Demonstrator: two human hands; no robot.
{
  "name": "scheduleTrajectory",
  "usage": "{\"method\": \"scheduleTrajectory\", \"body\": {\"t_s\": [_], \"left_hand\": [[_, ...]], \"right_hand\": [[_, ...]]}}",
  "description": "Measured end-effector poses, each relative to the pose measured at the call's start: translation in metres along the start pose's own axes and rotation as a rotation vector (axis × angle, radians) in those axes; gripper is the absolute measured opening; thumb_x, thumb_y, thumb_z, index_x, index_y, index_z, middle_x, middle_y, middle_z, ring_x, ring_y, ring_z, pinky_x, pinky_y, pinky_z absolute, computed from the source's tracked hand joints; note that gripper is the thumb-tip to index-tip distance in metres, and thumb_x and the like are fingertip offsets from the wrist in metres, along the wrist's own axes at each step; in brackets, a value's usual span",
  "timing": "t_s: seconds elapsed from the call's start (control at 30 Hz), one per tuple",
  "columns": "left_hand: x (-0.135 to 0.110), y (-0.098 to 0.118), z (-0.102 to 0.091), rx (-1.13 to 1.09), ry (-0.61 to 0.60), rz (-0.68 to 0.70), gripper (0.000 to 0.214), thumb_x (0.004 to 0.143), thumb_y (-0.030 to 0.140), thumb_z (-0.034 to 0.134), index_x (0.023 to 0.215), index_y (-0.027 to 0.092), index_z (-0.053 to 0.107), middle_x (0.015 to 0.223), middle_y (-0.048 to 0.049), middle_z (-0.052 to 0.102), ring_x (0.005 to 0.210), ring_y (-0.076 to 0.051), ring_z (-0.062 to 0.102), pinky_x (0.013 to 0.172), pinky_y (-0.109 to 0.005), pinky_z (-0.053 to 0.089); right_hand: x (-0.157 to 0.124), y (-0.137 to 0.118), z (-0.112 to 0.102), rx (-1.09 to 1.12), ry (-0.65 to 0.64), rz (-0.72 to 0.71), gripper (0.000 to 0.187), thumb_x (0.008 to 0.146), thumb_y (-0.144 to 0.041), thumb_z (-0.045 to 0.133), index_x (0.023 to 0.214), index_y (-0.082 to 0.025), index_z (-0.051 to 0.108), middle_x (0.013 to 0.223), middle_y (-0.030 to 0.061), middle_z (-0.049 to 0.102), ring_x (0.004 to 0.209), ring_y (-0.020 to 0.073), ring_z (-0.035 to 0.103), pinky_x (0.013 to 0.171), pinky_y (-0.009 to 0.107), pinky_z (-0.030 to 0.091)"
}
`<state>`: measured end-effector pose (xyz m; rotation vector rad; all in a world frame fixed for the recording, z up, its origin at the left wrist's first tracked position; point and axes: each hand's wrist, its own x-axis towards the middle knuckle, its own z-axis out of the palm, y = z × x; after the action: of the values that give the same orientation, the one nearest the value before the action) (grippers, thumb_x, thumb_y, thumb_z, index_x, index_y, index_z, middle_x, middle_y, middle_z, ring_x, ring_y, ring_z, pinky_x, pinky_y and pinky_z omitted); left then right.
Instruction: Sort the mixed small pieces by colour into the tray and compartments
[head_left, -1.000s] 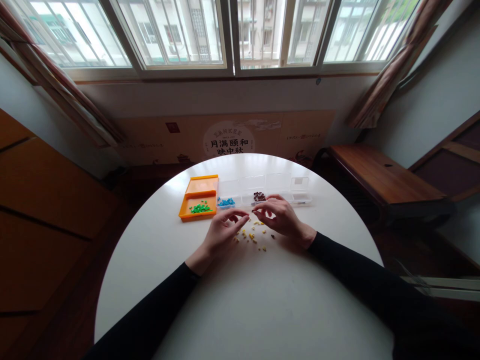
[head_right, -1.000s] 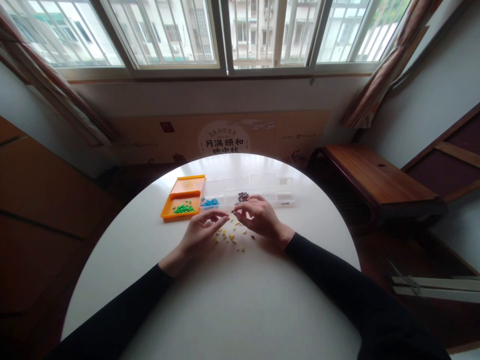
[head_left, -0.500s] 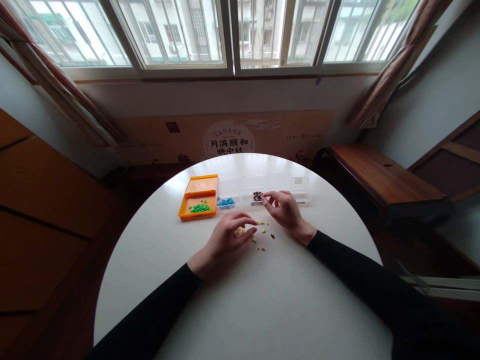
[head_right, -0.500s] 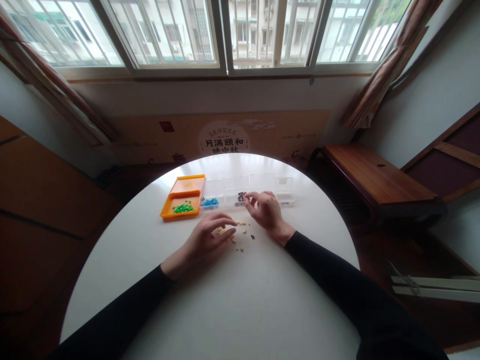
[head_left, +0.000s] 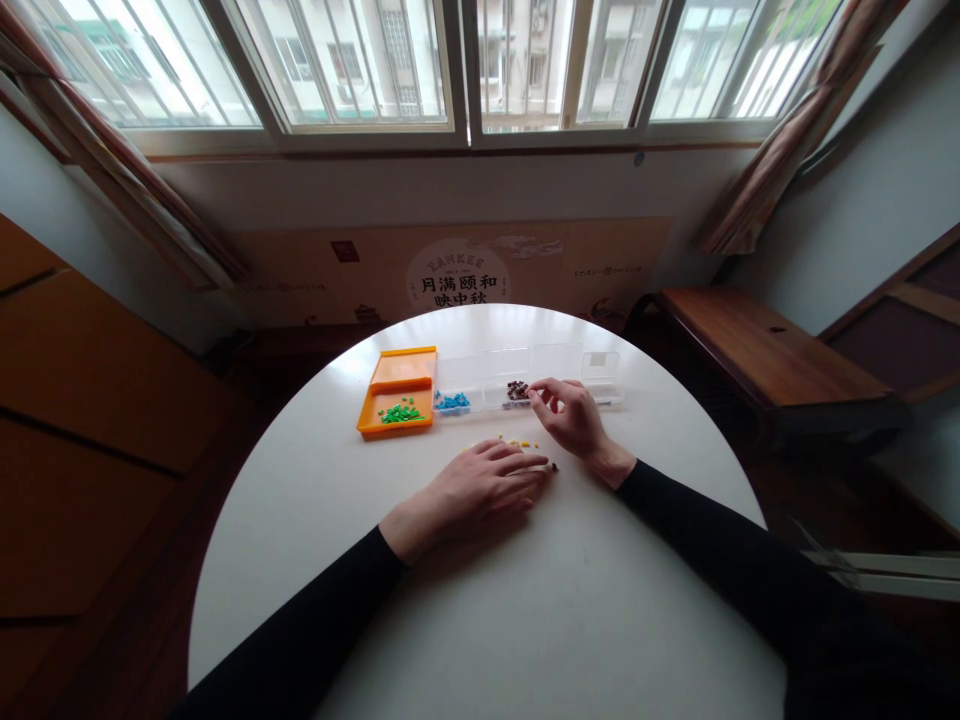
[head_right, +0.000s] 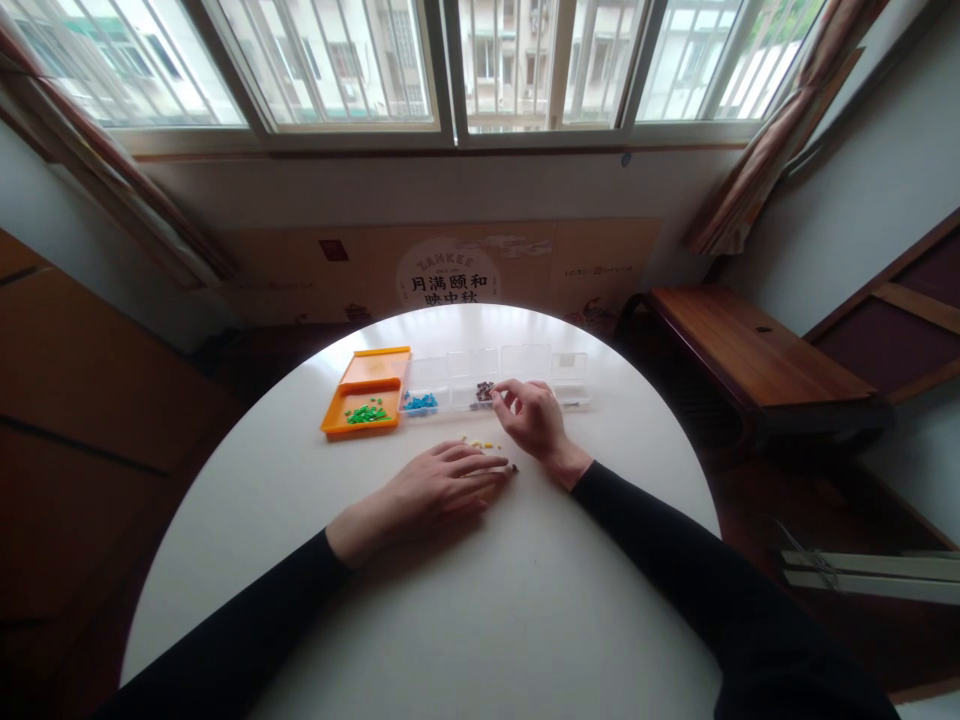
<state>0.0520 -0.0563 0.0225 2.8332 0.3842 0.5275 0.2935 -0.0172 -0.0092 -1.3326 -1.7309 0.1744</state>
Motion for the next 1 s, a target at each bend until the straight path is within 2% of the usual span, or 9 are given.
{"method": "scheduleTrajectory", "body": {"t_s": [0.1, 0.27, 0.37, 0.5, 0.63, 0.73, 0.83, 1.0], "left_hand": [[0.0, 0.001, 0.0, 0.006, -0.007, 0.008, 0.057, 0.111, 0.034, 0.064, 0.166, 0.036, 0.05, 0.16, -0.0075, 0.065, 0.142, -0.028, 0.066, 0.124, -0.045, 0.049], [0.005, 0.005, -0.004, -0.065, -0.087, 0.092, 0.058, 0.111, 0.033, 0.061, 0.168, 0.031, 0.048, 0.16, -0.0081, 0.065, 0.152, -0.029, 0.058, 0.133, -0.048, 0.041], [0.006, 0.006, -0.004, -0.065, -0.096, 0.066, 0.052, 0.112, 0.034, 0.059, 0.164, 0.029, 0.053, 0.157, -0.0092, 0.067, 0.15, -0.028, 0.06, 0.132, -0.048, 0.042], [0.002, 0.003, 0.001, -0.031, -0.027, 0.005, 0.051, 0.11, 0.038, 0.063, 0.161, 0.031, 0.056, 0.157, -0.0089, 0.067, 0.144, -0.029, 0.065, 0.126, -0.047, 0.049], [-0.001, -0.004, 0.007, 0.048, -0.02, -0.042, 0.067, 0.107, 0.05, 0.066, 0.167, 0.025, 0.048, 0.17, -0.015, 0.052, 0.153, -0.036, 0.056, 0.13, -0.055, 0.043], [-0.001, -0.007, 0.01, 0.049, -0.037, -0.061, 0.077, 0.105, 0.056, 0.067, 0.17, 0.022, 0.043, 0.171, -0.0175, 0.051, 0.156, -0.038, 0.051, 0.133, -0.055, 0.038], [-0.001, -0.007, 0.009, 0.042, -0.018, -0.077, 0.073, 0.104, 0.055, 0.068, 0.166, 0.023, 0.049, 0.166, -0.017, 0.057, 0.152, -0.038, 0.056, 0.132, -0.054, 0.04], [0.001, -0.005, 0.007, 0.023, 0.039, -0.096, 0.047, 0.105, 0.046, 0.066, 0.147, 0.023, 0.066, 0.15, -0.014, 0.07, 0.137, -0.034, 0.066, 0.124, -0.051, 0.047]], "right_hand": [[0.0, -0.001, 0.0, -0.003, 0.005, 0.0, 0.017, 0.104, -0.035, 0.065, 0.098, -0.025, 0.077, 0.071, -0.0016, 0.075, 0.062, 0.0181, 0.065, 0.086, 0.037, 0.054], [0.0, 0.0, 0.0, -0.003, 0.001, -0.004, 0.017, 0.104, -0.034, 0.065, 0.098, -0.025, 0.078, 0.071, -0.0017, 0.075, 0.063, 0.0183, 0.065, 0.086, 0.037, 0.053], [0.0, 0.0, 0.0, 0.006, 0.0, -0.005, 0.015, 0.103, -0.033, 0.066, 0.098, -0.025, 0.078, 0.071, -0.0023, 0.075, 0.063, 0.018, 0.065, 0.086, 0.037, 0.053], [0.0, -0.001, -0.001, 0.011, 0.003, -0.009, 0.014, 0.103, -0.032, 0.066, 0.098, -0.025, 0.078, 0.072, -0.0021, 0.075, 0.062, 0.0179, 0.066, 0.087, 0.037, 0.053], [0.0, -0.001, 0.0, 0.012, -0.002, -0.013, 0.014, 0.102, -0.031, 0.066, 0.099, -0.025, 0.078, 0.072, -0.0022, 0.076, 0.062, 0.0178, 0.067, 0.088, 0.037, 0.054], [0.0, 0.0, 0.0, 0.013, -0.008, -0.014, 0.014, 0.103, -0.032, 0.065, 0.099, -0.025, 0.077, 0.073, -0.002, 0.076, 0.062, 0.0179, 0.067, 0.088, 0.037, 0.054], [0.0, 0.0, -0.001, 0.01, -0.008, -0.012, 0.015, 0.103, -0.033, 0.065, 0.099, -0.025, 0.077, 0.073, -0.0015, 0.077, 0.063, 0.0183, 0.068, 0.088, 0.037, 0.055], [0.0, -0.001, -0.001, 0.007, -0.011, -0.007, 0.015, 0.102, -0.032, 0.065, 0.099, -0.025, 0.078, 0.074, -0.0015, 0.077, 0.064, 0.0183, 0.068, 0.089, 0.038, 0.054]]}}
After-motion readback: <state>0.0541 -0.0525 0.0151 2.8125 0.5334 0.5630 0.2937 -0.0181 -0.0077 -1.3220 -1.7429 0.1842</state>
